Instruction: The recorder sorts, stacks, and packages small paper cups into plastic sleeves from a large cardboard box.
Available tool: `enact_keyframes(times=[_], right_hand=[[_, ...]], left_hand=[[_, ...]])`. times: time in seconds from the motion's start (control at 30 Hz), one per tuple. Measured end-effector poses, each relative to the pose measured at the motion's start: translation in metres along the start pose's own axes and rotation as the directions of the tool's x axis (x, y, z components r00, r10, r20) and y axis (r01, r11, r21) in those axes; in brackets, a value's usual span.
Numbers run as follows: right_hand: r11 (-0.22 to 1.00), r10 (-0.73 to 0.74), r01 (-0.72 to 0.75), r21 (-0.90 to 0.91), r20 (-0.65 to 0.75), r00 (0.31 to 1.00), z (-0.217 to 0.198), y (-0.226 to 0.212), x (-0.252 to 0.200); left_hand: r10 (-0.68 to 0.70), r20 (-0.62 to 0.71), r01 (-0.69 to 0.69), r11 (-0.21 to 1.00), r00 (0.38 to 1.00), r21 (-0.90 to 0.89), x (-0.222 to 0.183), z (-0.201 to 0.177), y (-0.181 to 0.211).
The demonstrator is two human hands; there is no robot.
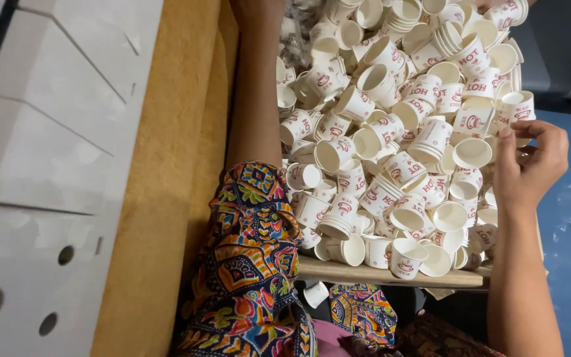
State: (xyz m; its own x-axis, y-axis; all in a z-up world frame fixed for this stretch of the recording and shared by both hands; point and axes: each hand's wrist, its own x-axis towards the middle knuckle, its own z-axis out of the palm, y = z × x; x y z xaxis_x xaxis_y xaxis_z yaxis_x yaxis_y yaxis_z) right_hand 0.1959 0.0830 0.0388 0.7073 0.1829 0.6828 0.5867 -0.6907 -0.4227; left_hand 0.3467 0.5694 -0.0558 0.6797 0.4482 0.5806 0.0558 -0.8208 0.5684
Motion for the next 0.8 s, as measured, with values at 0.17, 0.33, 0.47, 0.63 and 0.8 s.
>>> enact_keyframes(times=[0.17,0.33,0.47,0.63,0.8], right_hand=[[1.000,0.014,-0.013,-0.023,0.014,1.000,0.001,0.005,-0.002],[0.998,0.050,-0.051,0.028,0.028,0.998,0.004,0.013,-0.004],[0.999,0.038,-0.039,0.022,0.028,0.999,0.005,0.012,-0.005],[0.999,0.054,-0.054,-0.009,0.020,0.998,0.005,0.011,-0.005],[0.998,0.054,-0.054,0.029,0.028,0.998,0.004,0.010,-0.005]], left_hand=[[-0.172,0.065,0.166,0.983,0.983,0.083,-0.001,0.001,-0.002],[-0.221,0.252,0.159,0.956,0.942,0.245,-0.009,0.027,0.004],[-0.065,0.113,0.012,0.907,0.991,0.420,-0.020,-0.009,0.031],[-0.058,0.301,-0.043,0.948,0.952,0.317,-0.022,-0.021,0.029],[-0.120,0.429,-0.025,0.948,0.895,0.317,-0.021,-0.013,0.021]])
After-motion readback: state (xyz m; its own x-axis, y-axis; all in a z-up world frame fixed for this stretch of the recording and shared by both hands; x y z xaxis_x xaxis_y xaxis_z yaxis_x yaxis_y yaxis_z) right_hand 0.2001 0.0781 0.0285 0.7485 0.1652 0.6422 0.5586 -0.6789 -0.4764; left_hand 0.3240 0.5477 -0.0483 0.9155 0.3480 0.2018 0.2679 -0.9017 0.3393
